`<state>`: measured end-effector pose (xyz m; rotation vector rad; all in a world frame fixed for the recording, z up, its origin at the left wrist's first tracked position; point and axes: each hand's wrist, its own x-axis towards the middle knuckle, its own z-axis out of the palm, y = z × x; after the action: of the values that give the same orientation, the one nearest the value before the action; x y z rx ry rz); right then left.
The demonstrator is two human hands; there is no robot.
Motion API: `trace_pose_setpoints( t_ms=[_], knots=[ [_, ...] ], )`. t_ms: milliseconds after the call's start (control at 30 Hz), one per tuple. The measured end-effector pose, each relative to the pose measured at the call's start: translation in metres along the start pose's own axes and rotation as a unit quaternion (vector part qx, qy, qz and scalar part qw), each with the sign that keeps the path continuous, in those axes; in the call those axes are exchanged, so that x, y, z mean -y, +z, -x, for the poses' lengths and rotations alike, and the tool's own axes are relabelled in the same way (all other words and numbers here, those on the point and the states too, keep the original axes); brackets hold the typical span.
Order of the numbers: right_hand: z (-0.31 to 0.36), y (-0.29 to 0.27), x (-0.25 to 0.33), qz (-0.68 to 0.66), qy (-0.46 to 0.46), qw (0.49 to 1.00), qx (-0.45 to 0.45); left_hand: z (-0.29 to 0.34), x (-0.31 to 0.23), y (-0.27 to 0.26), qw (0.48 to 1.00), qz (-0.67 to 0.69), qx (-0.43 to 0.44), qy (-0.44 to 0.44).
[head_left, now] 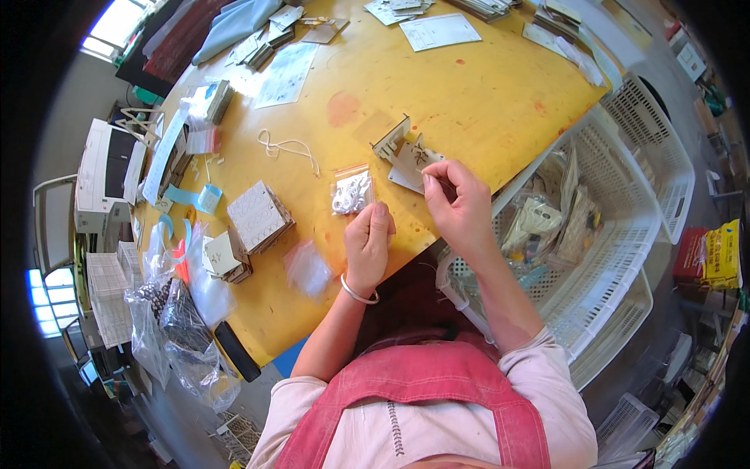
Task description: The person assembles small electronic components on a yellow workbench. They handle white wires, metal plates, and small connectors, threading wires through holes and securing parts together by hand.
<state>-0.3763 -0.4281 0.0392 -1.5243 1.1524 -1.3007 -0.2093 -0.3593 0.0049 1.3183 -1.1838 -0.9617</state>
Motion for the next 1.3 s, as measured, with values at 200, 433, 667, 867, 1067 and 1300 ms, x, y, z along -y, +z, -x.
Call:
trace_pose_setpoints(
  t_ms=[200,433,667,867,1067,1300],
  knots=[
    [-0.016,0.002,0.002,0.085,-0.045,0.995,-0.022,0.000,0.002,0.001,0.999,0.007,0.004,-0.031],
    [-0.021,0.006,-0.006,0.125,-0.071,0.989,-0.034,0.002,0.004,0.001,1.000,-0.011,0.007,-0.013],
    [-0.022,0.008,-0.006,0.137,-0.074,0.987,-0.034,0.002,0.008,0.001,1.000,-0.019,0.007,0.007],
    [-0.022,0.010,-0.006,0.149,-0.075,0.985,-0.040,0.003,0.010,0.001,1.000,-0.014,0.004,0.007],
    [-0.020,0.006,-0.007,0.150,-0.064,0.986,-0.037,-0.036,-0.045,0.001,0.961,-0.217,-0.001,0.173],
    [-0.009,-0.011,0.000,0.148,-0.045,0.987,-0.052,-0.127,-0.088,0.000,0.815,-0.444,0.207,0.309]
  ],
)
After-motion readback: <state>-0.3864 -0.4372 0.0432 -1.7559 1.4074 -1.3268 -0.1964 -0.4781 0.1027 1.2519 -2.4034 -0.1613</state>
